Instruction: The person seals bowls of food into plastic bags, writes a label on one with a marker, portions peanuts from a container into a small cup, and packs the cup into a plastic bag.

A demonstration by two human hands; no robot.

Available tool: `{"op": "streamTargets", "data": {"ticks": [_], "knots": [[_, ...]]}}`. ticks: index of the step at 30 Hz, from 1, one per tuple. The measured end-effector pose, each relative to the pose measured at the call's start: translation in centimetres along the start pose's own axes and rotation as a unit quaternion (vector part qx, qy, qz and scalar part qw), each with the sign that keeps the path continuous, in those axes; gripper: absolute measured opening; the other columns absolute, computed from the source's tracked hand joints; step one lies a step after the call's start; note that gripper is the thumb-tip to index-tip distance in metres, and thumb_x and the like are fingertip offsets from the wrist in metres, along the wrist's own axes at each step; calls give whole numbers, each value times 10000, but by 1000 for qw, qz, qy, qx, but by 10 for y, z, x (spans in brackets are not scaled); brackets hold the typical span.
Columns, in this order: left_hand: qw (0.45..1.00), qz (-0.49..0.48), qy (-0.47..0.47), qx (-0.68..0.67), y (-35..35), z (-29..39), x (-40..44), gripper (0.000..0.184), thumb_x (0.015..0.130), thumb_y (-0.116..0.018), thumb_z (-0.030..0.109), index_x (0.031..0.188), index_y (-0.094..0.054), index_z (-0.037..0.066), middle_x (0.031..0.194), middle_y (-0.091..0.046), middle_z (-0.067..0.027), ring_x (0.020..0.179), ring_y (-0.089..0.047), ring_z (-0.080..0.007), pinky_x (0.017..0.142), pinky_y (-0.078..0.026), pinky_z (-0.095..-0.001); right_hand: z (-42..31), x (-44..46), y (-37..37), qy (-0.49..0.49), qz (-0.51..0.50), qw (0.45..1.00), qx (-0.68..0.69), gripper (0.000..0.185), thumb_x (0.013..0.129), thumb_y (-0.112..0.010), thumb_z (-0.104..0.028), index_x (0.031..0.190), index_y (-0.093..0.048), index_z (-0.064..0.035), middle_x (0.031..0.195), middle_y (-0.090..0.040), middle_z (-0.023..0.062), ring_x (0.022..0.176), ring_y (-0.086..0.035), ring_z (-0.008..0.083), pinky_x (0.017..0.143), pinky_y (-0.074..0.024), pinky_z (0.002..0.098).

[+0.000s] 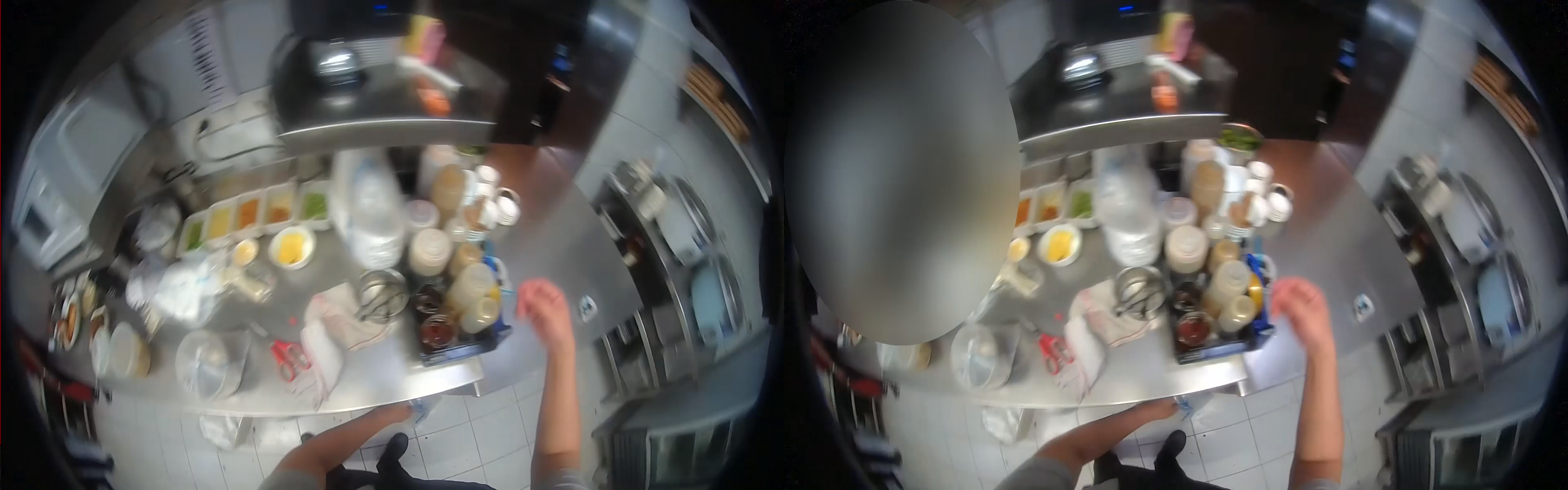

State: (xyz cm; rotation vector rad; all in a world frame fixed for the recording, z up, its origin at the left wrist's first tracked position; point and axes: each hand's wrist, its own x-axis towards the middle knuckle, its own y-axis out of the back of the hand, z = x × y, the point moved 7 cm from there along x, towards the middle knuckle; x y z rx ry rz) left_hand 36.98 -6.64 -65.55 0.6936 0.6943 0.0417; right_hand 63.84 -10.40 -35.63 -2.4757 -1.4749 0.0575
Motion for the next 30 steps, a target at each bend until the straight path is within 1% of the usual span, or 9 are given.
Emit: {"op": "streamTargets", "data": {"ticks": [4, 6, 9, 13, 16, 18, 22, 25, 30], "knots": [[994, 90, -48, -33, -9, 2, -42, 374, 841, -466, 149, 1173, -493, -22, 1072, -580, -242, 1045, -539, -376, 913, -420, -428, 61, 105, 35, 116, 47, 865, -486, 339, 784, -647, -130, 1100, -577, -27, 1022, -581, 128, 962, -555, 242, 854, -439, 338], [987, 130, -71, 59, 17, 25, -88, 433, 851, -489, 175, 1221, -451, -47, 1187, -515, -255, 1145, -475, -359, 969, -382, -401, 85, 120, 32, 116, -8, 828, -549, 391, 765, -659, -148, 1128, -567, -36, 1025, -568, 146, 995, -541, 263, 877, -427, 351], [995, -24, -81, -55, 69, 37, -157, 465, 868, -496, 200, 1266, -421, -29, 1252, -470, -230, 1185, -436, -343, 996, -358, -396, 101, 138, 68, 111, 63, 899, -419, 320, 826, -613, -185, 1109, -554, -49, 1055, -568, 105, 988, -533, 221, 883, -411, 333], [982, 60, -107, -147, 127, 17, -231, 435, 892, -482, 203, 1271, -426, -4, 1227, -496, -203, 1161, -457, -340, 983, -370, -395, -9, 73, 20, 212, 259, 930, -153, 220, 932, -480, -277, 992, -469, -65, 1043, -561, 75, 929, -521, 159, 819, -422, 347], [950, 165, -159, -211, 169, 7, -266, 440, 912, -476, 205, 1300, -396, 15, 1227, -494, -184, 1157, -460, -329, 974, -374, -381, -58, 28, -58, 255, 145, 943, 155, 190, 955, -424, -269, 892, -438, -90, 720, -386, 12, 635, -366, 122, 678, -375, 324], [884, 286, -222, -296, 205, 14, -296, 452, 919, -485, 219, 1306, -376, 11, 1201, -495, -183, 1123, -486, -326, 956, -384, -367, -61, -3, -163, 203, -70, 956, 202, 245, 952, -429, -288, 787, -418, -107, 654, -352, 3, 592, -337, 126, 613, -335, 329], [837, 405, -291, -227, 249, 14, -334, 421, 923, -487, 295, 1219, -440, 0, 1119, -525, -195, 1007, -546, -326, 873, -426, -386, 17, -59, -356, 19, -202, 964, 170, 384, 915, -496, -357, 652, -368, -108, 596, -361, 6, 581, -357, 140, 559, -297, 319], [925, 247, -221, -187, 251, -26, -334, 368, 915, -498, 327, 1070, -524, -5, 955, -576, -205, 869, -564, -350, 782, -445, -400, 24, -67, -437, 63, -253, 964, 60, 399, 934, -466, -349, 644, -371, -92, 600, -386, 23, 572, -368, 146, 597, -340, 330], [916, 256, -252, -176, 271, -64, -395, 338, 927, -484, 327, 899, -527, -7, 741, -558, -202, 689, -532, -386, 658, -430, -413, 36, -69, -503, -59, -363, 893, 259, 422, 956, -396, -375, 624, -328, -124, 517, -295, 6, 493, -328, 150, 601, -344, 337]]}}
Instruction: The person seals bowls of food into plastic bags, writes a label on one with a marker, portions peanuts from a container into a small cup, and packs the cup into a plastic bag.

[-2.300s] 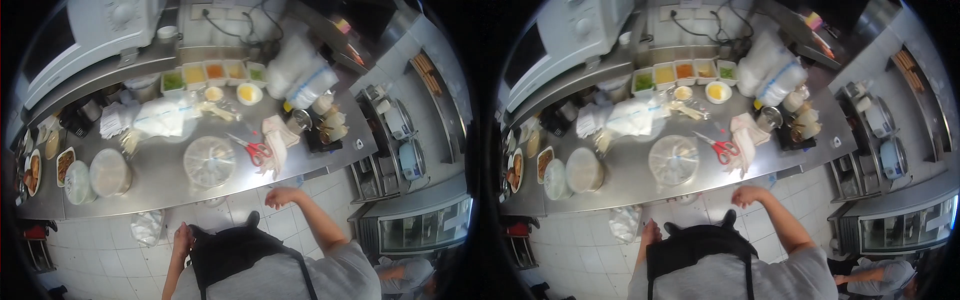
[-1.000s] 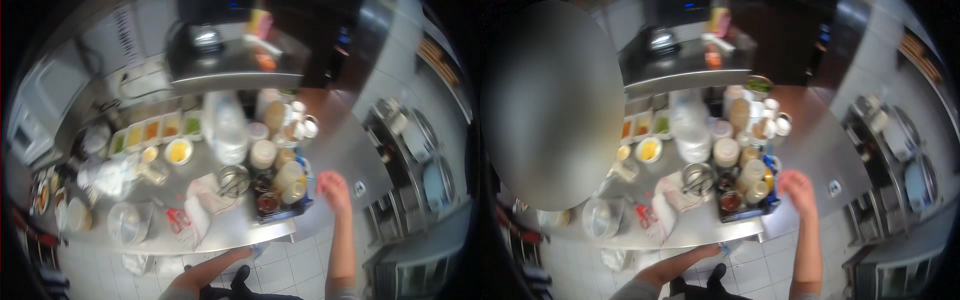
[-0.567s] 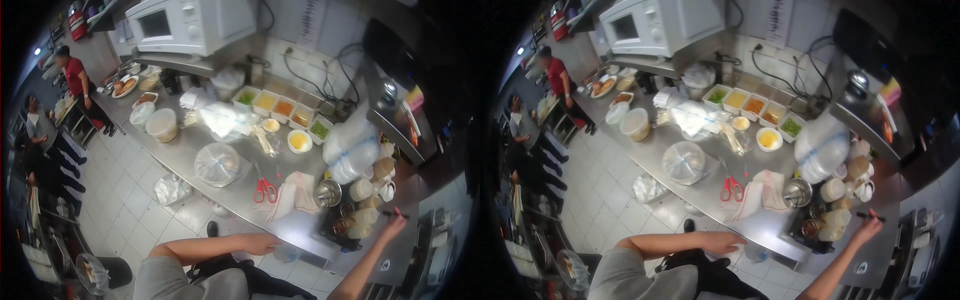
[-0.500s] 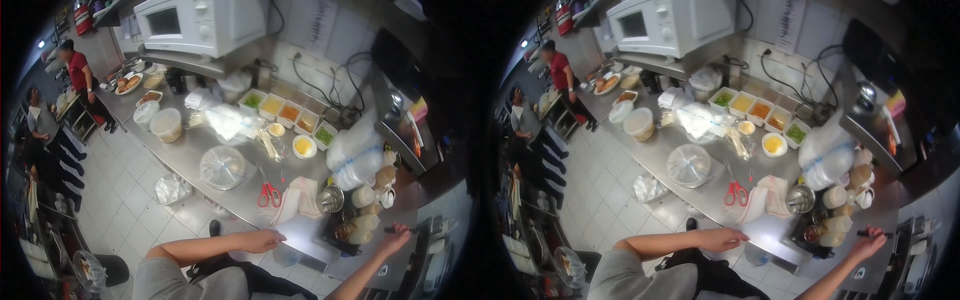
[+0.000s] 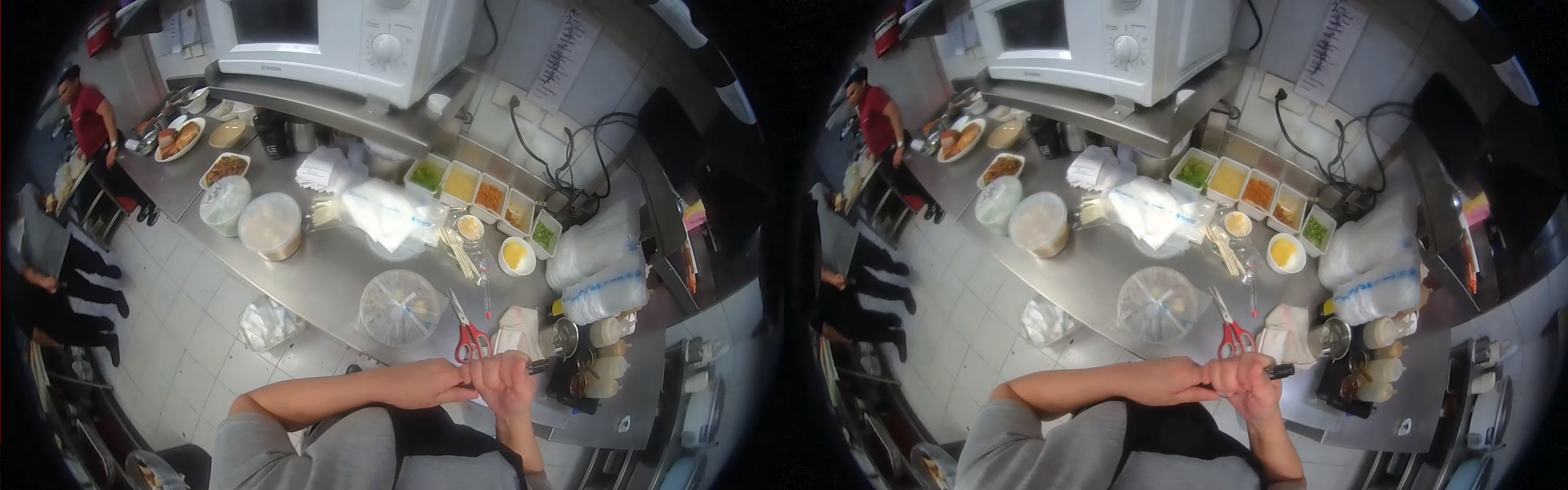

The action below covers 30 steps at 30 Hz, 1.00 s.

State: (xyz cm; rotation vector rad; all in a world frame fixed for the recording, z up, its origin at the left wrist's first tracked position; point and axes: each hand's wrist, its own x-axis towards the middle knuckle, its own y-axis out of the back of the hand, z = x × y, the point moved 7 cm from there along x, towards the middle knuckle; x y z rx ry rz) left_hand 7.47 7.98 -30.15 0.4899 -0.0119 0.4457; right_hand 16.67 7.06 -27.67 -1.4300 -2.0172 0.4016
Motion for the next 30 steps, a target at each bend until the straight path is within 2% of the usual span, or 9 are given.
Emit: {"op": "streamTargets", "data": {"ticks": [4, 5, 6, 8, 10, 12, 17, 22, 30], "knots": [[992, -101, 27, -67, 25, -46, -43, 363, 929, -488, 344, 868, -505, -13, 736, -539, -205, 670, -538, -315, 615, -421, -373, -78, 24, 30, 160, 77, 979, 97, 419, 960, -370, -388, 611, -326, -160, 486, -252, -40, 430, -234, 95, 524, -255, 297], [990, -2, 91, -107, 50, -68, -52, 345, 922, -507, 330, 863, -505, -10, 750, -540, -195, 672, -537, -301, 617, -424, -370, -94, 30, 32, 197, 89, 974, 61, 421, 961, -369, -387, 608, -319, -165, 481, -238, -51, 422, -207, 82, 491, -219, 286], [972, 97, 156, -145, 76, -90, -63, 328, 915, -525, 315, 858, -505, -8, 765, -540, -186, 673, -536, -288, 620, -427, -368, -73, 27, 59, 124, 154, 980, 8, 403, 930, -449, -428, 654, -415, -136, 482, -386, -34, 426, -373, 87, 486, -371, 301], [938, 295, 144, 107, 137, -121, -73, 287, 876, -590, 277, 847, -509, 3, 797, -543, -166, 683, -542, -273, 623, -433, -367, -19, 31, 81, -150, 285, 848, -421, 364, 911, -490, -377, 694, -527, -88, 520, -467, -10, 469, -448, 108, 462, -342, 307], [914, 343, 176, 127, 157, -156, -77, 259, 840, -630, 233, 833, -510, 4, 756, -549, -150, 666, -540, -250, 615, -433, -359, 55, 34, 101, -317, 85, 772, -544, 312, 872, -562, -341, 815, -605, -37, 591, -569, 22, 527, -530, 134, 522, -420, 307], [921, 317, 209, 92, 152, -170, -70, 259, 829, -632, 221, 835, -504, -4, 763, -567, -178, 691, -558, -298, 630, -441, -378, 86, 33, 96, -388, 80, 688, -608, 302, 859, -585, -326, 810, -617, -30, 604, -589, 27, 525, -526, 132, 513, -419, 296], [920, 283, 253, 100, 147, -178, -72, 224, 802, -642, 175, 801, -504, -1, 677, -590, -159, 640, -594, -287, 601, -458, -373, 116, 31, 127, -350, 101, 743, -562, 348, 834, -603, -341, 768, -622, -1, 590, -617, 89, 547, -581, 187, 540, -438, 325], [901, 261, 275, -210, 98, -186, -90, 207, 805, -635, 152, 734, -476, 39, 672, -622, -73, 659, -628, -130, 551, -476, -298, 97, 79, 140, -304, 40, 703, -641, 328, 844, -593, -306, 767, -580, 12, 624, -569, 139, 593, -555, 235, 575, -418, 358], [943, 200, 267, 3, 30, -140, -73, 180, 834, -628, 139, 841, -492, 20, 900, -632, -120, 851, -635, -223, 696, -482, -324, 109, 149, 138, -239, -249, 696, -630, 284, 839, -598, -272, 840, -583, 11, 656, -547, 164, 620, -551, 244, 604, -427, 359]]}}
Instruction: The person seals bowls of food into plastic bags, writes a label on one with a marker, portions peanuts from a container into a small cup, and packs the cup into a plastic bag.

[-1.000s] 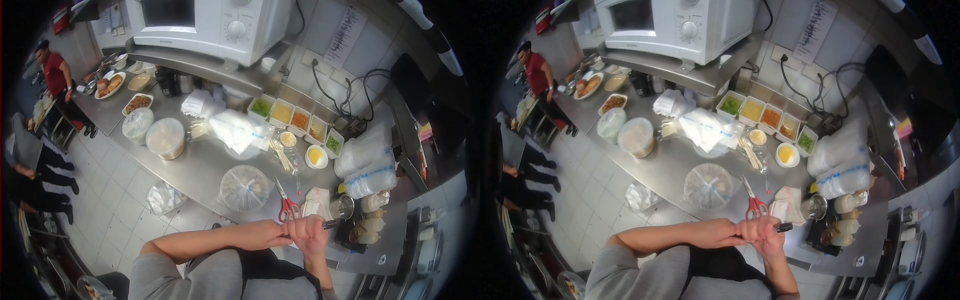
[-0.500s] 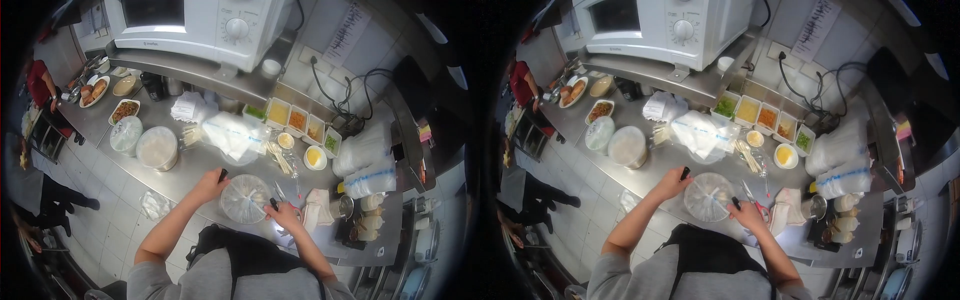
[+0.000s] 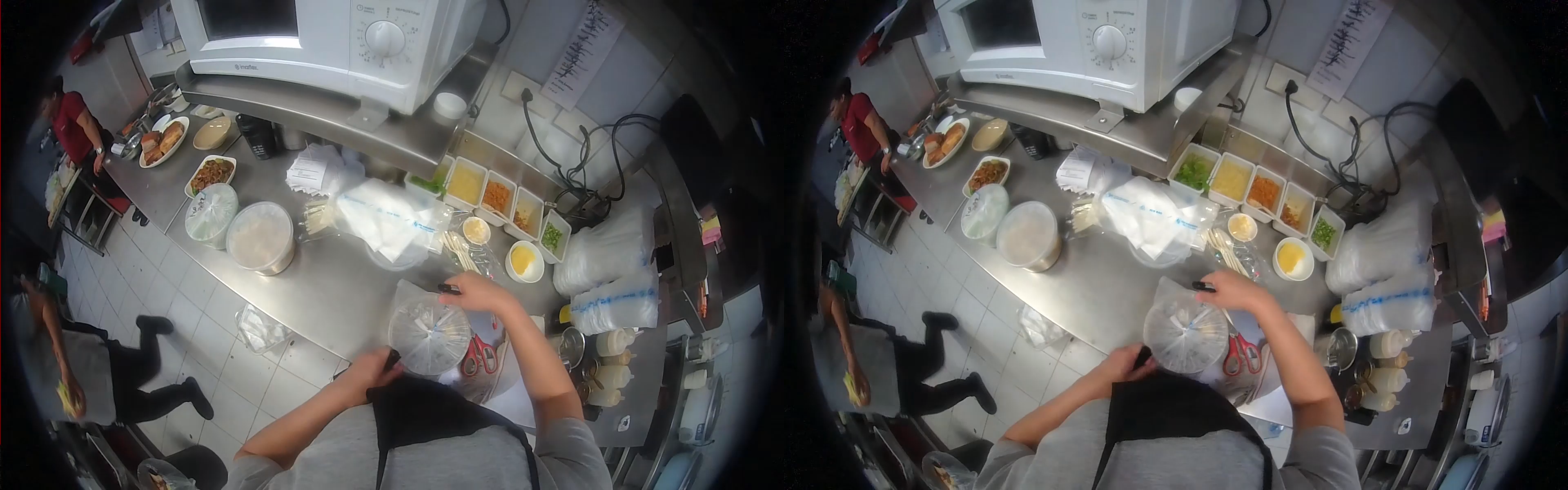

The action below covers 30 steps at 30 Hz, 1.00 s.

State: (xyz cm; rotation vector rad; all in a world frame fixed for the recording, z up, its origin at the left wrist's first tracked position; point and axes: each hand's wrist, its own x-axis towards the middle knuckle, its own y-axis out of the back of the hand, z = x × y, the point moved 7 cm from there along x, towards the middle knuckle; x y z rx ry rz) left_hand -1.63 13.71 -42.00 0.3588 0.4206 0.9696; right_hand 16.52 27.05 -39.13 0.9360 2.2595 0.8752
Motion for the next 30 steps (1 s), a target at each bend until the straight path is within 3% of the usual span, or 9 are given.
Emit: {"op": "streamTargets", "data": {"ticks": [3, 5, 6, 8, 12, 13, 15, 19, 30], "knots": [[994, 72, -6, 81, 27, 14, 8, 189, 783, -633, 86, 922, -526, 16, 1137, -563, -144, 1052, -563, -276, 839, -453, -390, -9, 1, 16, 23, 56, 997, -41, 293, 864, -576, -286, 839, -605, 4, 657, -572, 134, 628, -564, 211, 593, -435, 331], [979, 100, -90, 151, 43, 39, 18, 233, 757, -636, 77, 956, -529, 16, 1233, -493, -138, 1150, -477, -292, 912, -390, -446, 10, -8, 35, -84, 218, 939, 252, 363, 886, -537, -368, 895, -642, -21, 717, -609, 69, 645, -569, 167, 597, -451, 302], [951, 126, -174, 220, 45, 55, 18, 283, 732, -638, 67, 990, -532, 15, 1328, -423, -132, 1248, -391, -308, 985, -327, -502, 11, -8, 32, -87, 216, 939, 253, 363, 886, -537, -368, 895, -642, -21, 717, -609, 69, 645, -569, 167, 597, -451, 302], [949, 88, -186, 240, 28, 46, 34, 289, 726, -645, 82, 986, -535, 18, 1359, -389, -122, 1290, -321, -303, 1010, -260, -545, 12, -7, 19, -27, 231, 797, 557, 409, 922, -481, -408, 953, -638, -32, 795, -592, 9, 647, -536, 94, 579, -442, 254], [929, 43, -198, 310, 11, 51, 38, 282, 711, -656, 113, 953, -545, 20, 1388, -363, -105, 1326, -266, -277, 1012, -237, -570, 2, -6, -20, -46, 243, 755, 608, 347, 919, -521, -339, 958, -634, -13, 844, -614, 22, 651, -548, 94, 597, -457, 235], [930, 41, -197, 309, 6, 48, 35, 282, 711, -656, 113, 953, -545, 20, 1388, -363, -105, 1326, -266, -277, 1012, -237, -570, 0, -3, -25, -48, 243, 753, 609, 347, 919, -521, -339, 958, -634, -13, 844, -614, 22, 651, -548, 94, 597, -457, 235], [930, 59, -198, 302, 1, 41, 29, 289, 677, -655, 108, 932, -553, 21, 1382, -374, -100, 1287, -314, -257, 962, -297, -521, -20, -1, -19, 30, 273, 899, 341, 213, 874, -606, -217, 906, -645, -10, 796, -622, 20, 628, -543, 84, 595, -451, 220], [938, 61, -194, 282, 0, 40, 26, 300, 637, -652, 95, 913, -553, 32, 1373, -389, -90, 1234, -361, -241, 900, -327, -479, -11, 3, -24, 18, 259, 927, 271, 159, 789, -665, -125, 684, -600, -25, 630, -576, 21, 559, -495, 71, 506, -390, 253], [940, 95, -201, 260, -1, 48, 19, 173, 692, -598, 129, 855, -555, 92, 1322, -437, -18, 1157, -408, -226, 845, -323, -427, -25, 4, -23, 32, 265, 932, 243, 176, 776, -655, -101, 648, -569, -18, 574, -529, 36, 519, -467, 107, 486, -363, 262]]}}
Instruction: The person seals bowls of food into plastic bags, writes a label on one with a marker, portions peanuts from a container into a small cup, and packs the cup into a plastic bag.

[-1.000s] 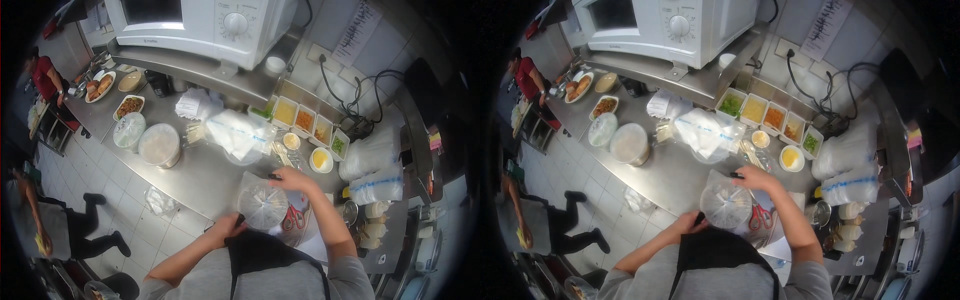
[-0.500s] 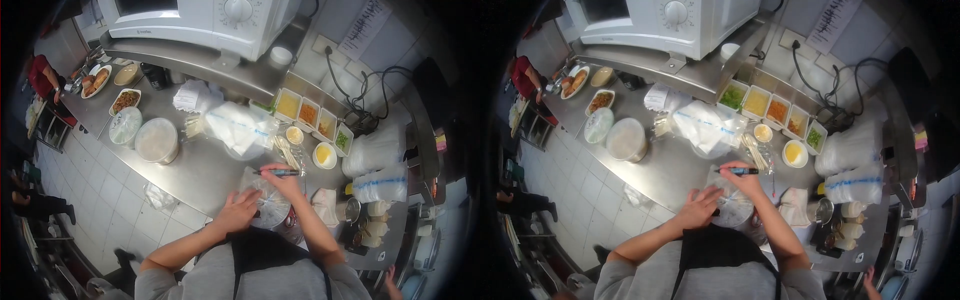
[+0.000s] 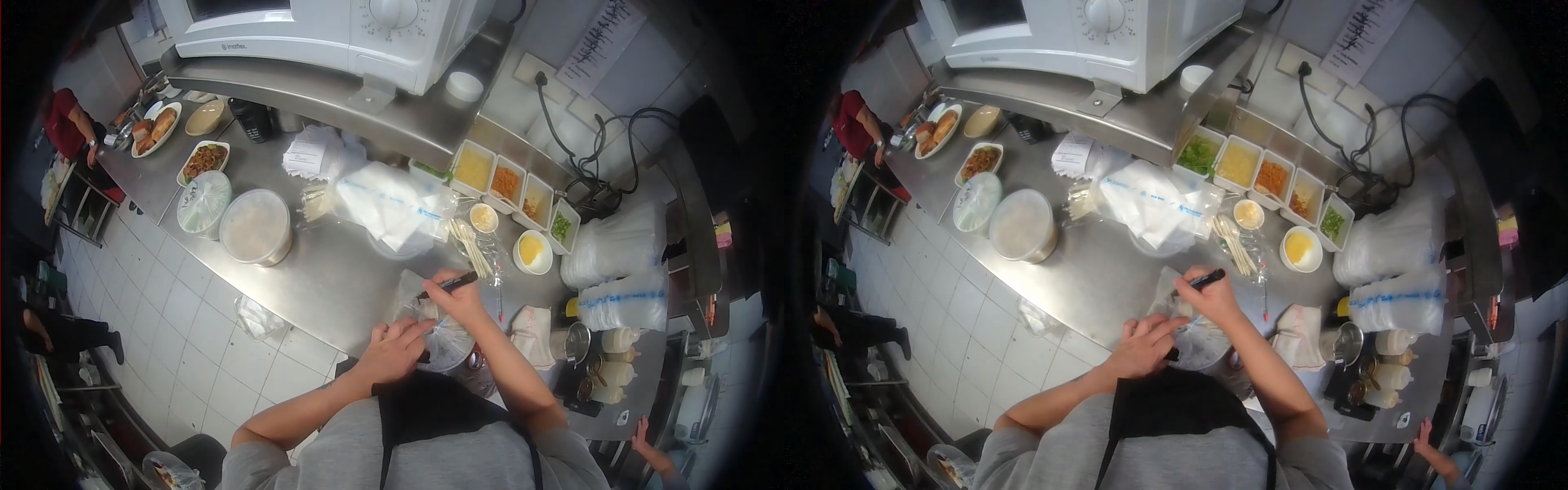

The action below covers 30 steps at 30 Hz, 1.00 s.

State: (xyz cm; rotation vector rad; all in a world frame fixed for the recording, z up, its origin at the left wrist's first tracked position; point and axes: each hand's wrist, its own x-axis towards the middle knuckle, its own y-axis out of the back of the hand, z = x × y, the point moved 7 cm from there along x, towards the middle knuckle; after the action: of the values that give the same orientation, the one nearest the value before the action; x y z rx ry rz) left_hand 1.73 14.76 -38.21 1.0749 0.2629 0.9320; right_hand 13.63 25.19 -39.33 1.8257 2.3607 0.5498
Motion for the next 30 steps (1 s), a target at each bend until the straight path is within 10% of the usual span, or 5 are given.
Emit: {"op": "streamTargets", "data": {"ticks": [30], "knots": [[990, 31, 69, -116, 33, -9, -29, 392, 579, -680, 20, 920, -517, 122, 1266, -443, -33, 1119, -408, -265, 904, -272, -457, 1, -5, 12, 23, 83, 996, -2, 216, 762, -625, -51, 589, -502, -8, 526, -479, 49, 475, -428, 125, 466, -338, 279]]}}
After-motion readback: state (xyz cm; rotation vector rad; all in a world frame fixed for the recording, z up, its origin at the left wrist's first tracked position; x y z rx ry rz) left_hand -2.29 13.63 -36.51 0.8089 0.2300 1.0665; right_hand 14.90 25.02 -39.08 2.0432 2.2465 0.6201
